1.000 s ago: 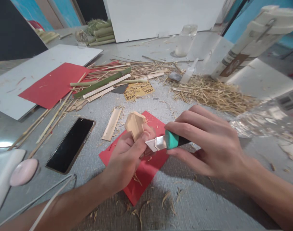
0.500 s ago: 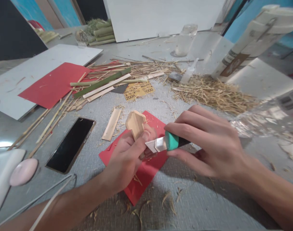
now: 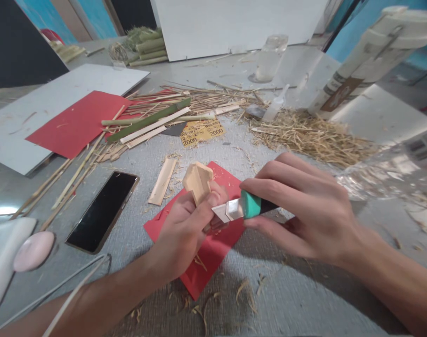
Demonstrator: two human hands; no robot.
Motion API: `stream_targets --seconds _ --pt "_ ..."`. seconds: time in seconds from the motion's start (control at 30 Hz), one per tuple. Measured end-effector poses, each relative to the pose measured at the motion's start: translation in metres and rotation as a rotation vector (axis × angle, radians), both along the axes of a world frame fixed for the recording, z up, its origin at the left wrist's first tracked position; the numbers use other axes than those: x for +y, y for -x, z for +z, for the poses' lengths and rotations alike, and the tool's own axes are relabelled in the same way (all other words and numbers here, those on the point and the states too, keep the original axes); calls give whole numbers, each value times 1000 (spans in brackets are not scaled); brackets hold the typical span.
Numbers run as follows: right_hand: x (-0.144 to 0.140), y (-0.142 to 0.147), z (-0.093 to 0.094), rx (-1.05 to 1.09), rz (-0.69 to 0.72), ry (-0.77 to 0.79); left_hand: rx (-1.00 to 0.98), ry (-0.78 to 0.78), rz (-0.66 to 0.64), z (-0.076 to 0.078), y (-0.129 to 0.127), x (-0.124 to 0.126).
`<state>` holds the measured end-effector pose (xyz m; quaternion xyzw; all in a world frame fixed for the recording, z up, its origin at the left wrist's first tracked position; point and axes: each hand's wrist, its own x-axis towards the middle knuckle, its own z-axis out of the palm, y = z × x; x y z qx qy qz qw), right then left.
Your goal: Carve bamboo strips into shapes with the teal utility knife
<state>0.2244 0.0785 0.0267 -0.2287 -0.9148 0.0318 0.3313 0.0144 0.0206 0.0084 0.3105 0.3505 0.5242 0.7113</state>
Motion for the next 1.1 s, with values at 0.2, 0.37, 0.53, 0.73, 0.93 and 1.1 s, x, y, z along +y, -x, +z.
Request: stream_targets --seconds 0.2,0.37,0.53,0.73,0.93,1.1 --pt "0 0 1 10 15 5 13 -5 4 0 0 0" --pt "-1 -2 1 11 17 6 18 -15 4 0 0 0" --pt "0 -1 1 19 21 11 16 -7 1 0 0 -1" --pt "-1 0 1 16 18 18 45 -10 -11 4 1 0" --pt "-1 -1 1 25 25 26 58 -6 -23 6 1 0" --pt "-2 -1 0 24 10 30 47 -12 -38 5 2 1"
